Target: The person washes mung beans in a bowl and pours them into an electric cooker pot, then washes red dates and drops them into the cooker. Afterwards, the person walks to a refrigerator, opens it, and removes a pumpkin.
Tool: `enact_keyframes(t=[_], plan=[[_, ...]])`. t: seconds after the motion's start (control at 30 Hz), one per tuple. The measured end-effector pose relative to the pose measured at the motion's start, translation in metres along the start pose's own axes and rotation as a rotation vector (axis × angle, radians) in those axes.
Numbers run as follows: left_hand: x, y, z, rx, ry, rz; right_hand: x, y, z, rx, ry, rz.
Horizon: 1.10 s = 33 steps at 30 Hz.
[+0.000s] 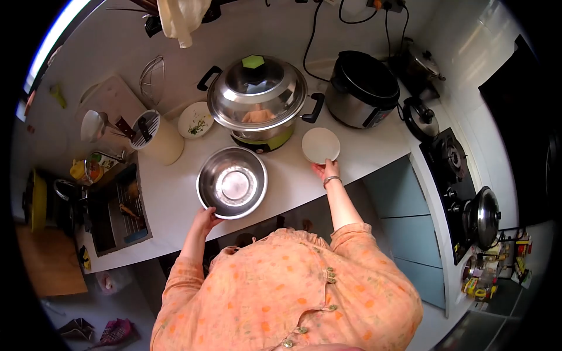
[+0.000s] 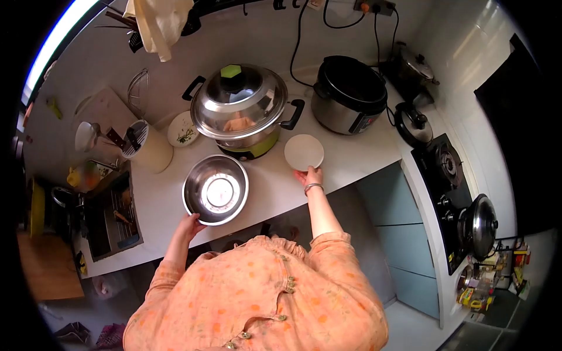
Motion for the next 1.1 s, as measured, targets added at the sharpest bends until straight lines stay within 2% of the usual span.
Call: enact_keyframes(t=[0.1, 0.23, 0.33, 0.53, 0.57, 0.6, 0.63, 0.67, 0.77, 0.8, 0.83, 0.9, 0.97, 1.0, 1.03, 1.07, 1.1], plan=[[-0.043, -0.011, -0.026, 0.06, -0.054, 0.117, 0.031, -0.012, 0.019, -0.023, -0.006, -0.002], [-0.093, -0.036, -0.02, 0.138, -0.15, 0.201, 0.047, -0.023, 0.033, -0.039, -0.035, -0.007], [-0.121, -0.053, -0.008, 0.105, -0.264, 0.255, 0.052, -0.031, 0.038, -0.042, -0.052, -0.018], [-0.159, -0.073, 0.004, 0.075, -0.254, 0.252, 0.063, -0.014, 0.096, -0.049, -0.167, 0.07], [-0.158, -0.08, 0.011, 0.065, -0.257, 0.271, 0.054, -0.028, 0.079, -0.03, -0.156, -0.026], [-0.16, -0.089, 0.019, 0.054, -0.251, 0.249, 0.059, -0.025, 0.089, -0.016, -0.222, -0.057], [-0.168, -0.084, 0.007, 0.064, -0.363, 0.135, 0.065, -0.02, 0.106, -0.076, -0.223, -0.033], [-0.166, -0.095, 0.026, 0.085, -0.345, 0.162, 0.07, -0.016, 0.119, -0.051, -0.323, -0.021], [-0.167, -0.107, 0.039, 0.133, -0.373, 0.018, 0.064, -0.025, 0.098, 0.045, -0.375, -0.197], [-0.166, -0.11, 0.038, 0.166, -0.461, -0.092, 0.073, -0.024, 0.103, -0.127, -0.469, -0.138], [-0.166, -0.111, 0.037, 0.114, -0.448, -0.046, 0.061, -0.036, 0.069, -0.153, -0.255, -0.152], [-0.166, -0.107, 0.029, 0.05, -0.423, -0.015, 0.091, -0.031, 0.097, -0.171, -0.075, -0.247], [-0.16, -0.102, 0.019, 0.103, -0.285, 0.117, 0.108, -0.039, 0.078, 0.103, 0.04, -0.491], [-0.152, -0.101, 0.018, 0.093, -0.264, 0.097, 0.108, -0.045, 0.063, 0.11, 0.178, -0.589], [-0.141, -0.099, 0.018, 0.046, -0.281, 0.152, 0.111, -0.045, 0.051, 0.228, 0.282, -0.599], [-0.13, -0.097, 0.016, 0.001, -0.3, 0.208, 0.102, -0.048, 0.023, 0.359, 0.355, -0.625], [-0.117, -0.092, 0.01, -0.027, -0.259, 0.229, 0.101, -0.05, 0.016, 0.387, 0.341, -0.699]])
Point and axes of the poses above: each hand's wrist, its own z-axis towards the middle knuckle, its own x-axis out of the back of the hand, y = z × x, the point moved 1 cm from there along z, towards the middle knuckle, and after that the axes turned 12 degrees about -z, right-handed, at the moved point
